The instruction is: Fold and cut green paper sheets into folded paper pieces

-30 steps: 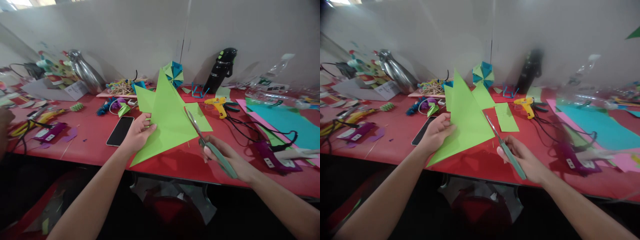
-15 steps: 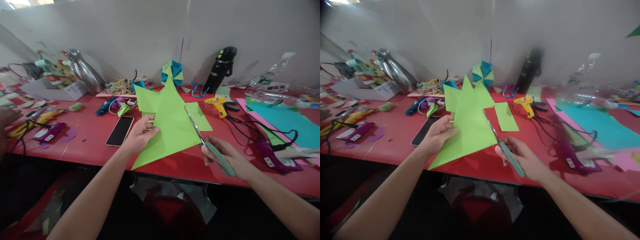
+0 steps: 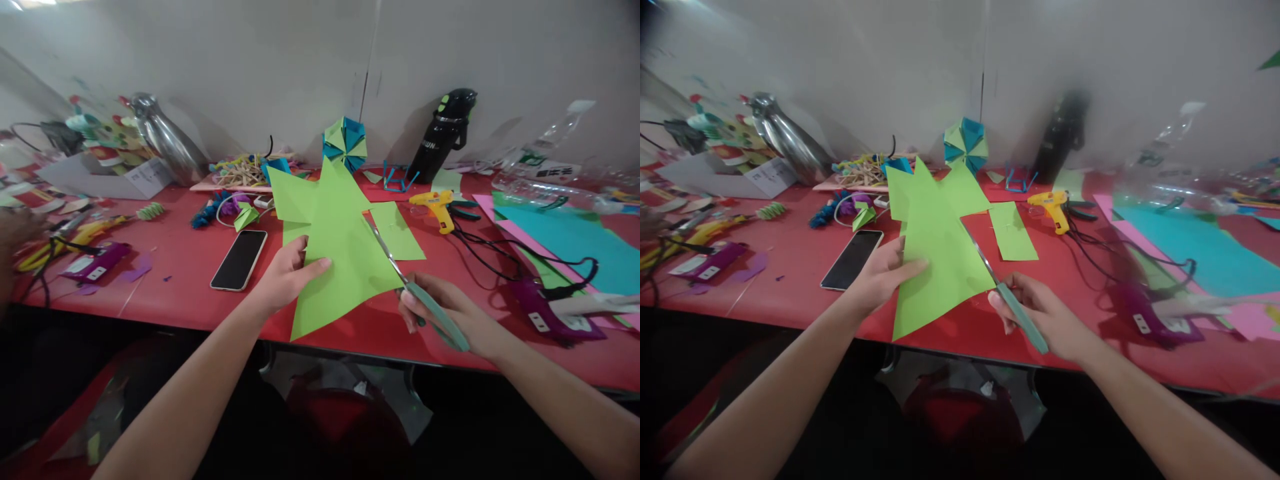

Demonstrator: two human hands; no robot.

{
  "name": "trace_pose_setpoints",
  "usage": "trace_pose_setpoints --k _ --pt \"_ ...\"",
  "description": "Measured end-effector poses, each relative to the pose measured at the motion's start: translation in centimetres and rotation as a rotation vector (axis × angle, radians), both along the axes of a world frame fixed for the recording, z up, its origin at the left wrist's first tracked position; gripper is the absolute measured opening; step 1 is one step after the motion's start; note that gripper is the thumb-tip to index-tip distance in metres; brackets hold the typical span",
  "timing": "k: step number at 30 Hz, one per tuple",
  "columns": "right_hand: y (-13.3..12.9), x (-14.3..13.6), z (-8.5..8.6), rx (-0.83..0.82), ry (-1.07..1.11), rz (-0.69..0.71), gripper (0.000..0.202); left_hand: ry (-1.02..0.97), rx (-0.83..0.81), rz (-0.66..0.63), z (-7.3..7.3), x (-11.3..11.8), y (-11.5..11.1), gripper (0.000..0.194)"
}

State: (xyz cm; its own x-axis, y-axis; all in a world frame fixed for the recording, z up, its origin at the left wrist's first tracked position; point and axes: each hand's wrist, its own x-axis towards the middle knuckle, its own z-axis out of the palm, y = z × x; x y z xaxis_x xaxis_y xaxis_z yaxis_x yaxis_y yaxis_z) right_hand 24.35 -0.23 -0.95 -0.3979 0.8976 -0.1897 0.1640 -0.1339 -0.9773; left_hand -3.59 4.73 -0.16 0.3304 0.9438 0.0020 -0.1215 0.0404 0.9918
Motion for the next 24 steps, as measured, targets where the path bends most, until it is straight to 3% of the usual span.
trace_pose_setpoints --k 24 --pt "0.07 0.33 -0.17 -0.027 -0.030 0.043 0.029 0.056 0.041 0.010 0.42 0.55 -0.96 0.043"
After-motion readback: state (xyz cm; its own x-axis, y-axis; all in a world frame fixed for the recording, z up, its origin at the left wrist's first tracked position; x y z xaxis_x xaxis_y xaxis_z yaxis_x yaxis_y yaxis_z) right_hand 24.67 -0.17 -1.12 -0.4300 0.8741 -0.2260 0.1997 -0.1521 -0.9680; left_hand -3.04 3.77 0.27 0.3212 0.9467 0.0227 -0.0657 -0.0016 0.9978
